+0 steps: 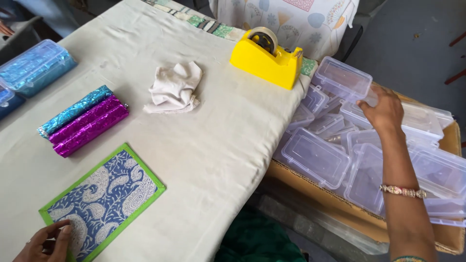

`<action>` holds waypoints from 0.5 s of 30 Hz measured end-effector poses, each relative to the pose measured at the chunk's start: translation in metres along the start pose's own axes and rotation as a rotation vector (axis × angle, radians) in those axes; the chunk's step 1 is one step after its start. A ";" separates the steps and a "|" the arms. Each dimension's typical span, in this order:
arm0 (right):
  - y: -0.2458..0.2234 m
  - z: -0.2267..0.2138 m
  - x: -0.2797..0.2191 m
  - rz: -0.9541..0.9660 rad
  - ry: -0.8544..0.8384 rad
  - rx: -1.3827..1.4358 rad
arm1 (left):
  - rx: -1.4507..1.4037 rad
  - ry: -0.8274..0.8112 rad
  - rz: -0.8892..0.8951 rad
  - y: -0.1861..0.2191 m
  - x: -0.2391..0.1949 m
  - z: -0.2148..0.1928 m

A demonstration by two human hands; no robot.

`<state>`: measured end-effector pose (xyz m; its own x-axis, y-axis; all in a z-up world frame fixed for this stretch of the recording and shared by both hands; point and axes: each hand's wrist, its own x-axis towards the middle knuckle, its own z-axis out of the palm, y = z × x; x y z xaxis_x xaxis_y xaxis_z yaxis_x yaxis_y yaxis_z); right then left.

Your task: The person unwraps a sheet of metallic foil, smooths it flat on a padded board, and rolls it around a wooden dowel, placing the finished foil-wrapped roll with others on the table. They then wipe a clear plastic container with a white cloth.

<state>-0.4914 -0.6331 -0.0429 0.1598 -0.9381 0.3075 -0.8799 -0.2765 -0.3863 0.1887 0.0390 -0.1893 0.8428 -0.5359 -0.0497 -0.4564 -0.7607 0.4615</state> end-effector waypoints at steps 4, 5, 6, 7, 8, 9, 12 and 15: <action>-0.007 0.055 0.038 -0.108 -0.027 -0.360 | -0.010 0.024 -0.081 0.032 -0.017 -0.012; -0.010 0.070 0.043 -0.128 -0.049 -0.452 | -0.014 0.035 -0.099 0.037 -0.020 -0.015; -0.013 0.077 0.045 -0.137 -0.049 -0.446 | -0.013 0.043 -0.106 0.052 -0.030 -0.020; -0.016 0.084 0.047 -0.177 -0.027 -0.509 | -0.069 0.088 -0.085 0.066 -0.039 -0.025; -0.021 0.092 0.048 -0.220 -0.006 -0.569 | -0.122 0.134 -0.067 0.079 -0.049 -0.031; -0.012 0.101 0.050 -0.231 -0.007 -0.560 | -0.118 0.144 -0.076 0.096 -0.055 -0.038; 0.021 0.124 0.060 -0.312 0.070 -0.625 | -0.050 0.192 -0.096 0.132 -0.068 -0.054; 0.073 0.139 0.078 -0.407 0.195 -0.543 | -0.129 0.214 -0.050 0.145 -0.076 -0.060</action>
<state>-0.4808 -0.7552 -0.1677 0.4856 -0.7134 0.5053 -0.8741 -0.4069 0.2654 0.0757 -0.0091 -0.0651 0.9107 -0.3989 0.1073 -0.3845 -0.7237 0.5730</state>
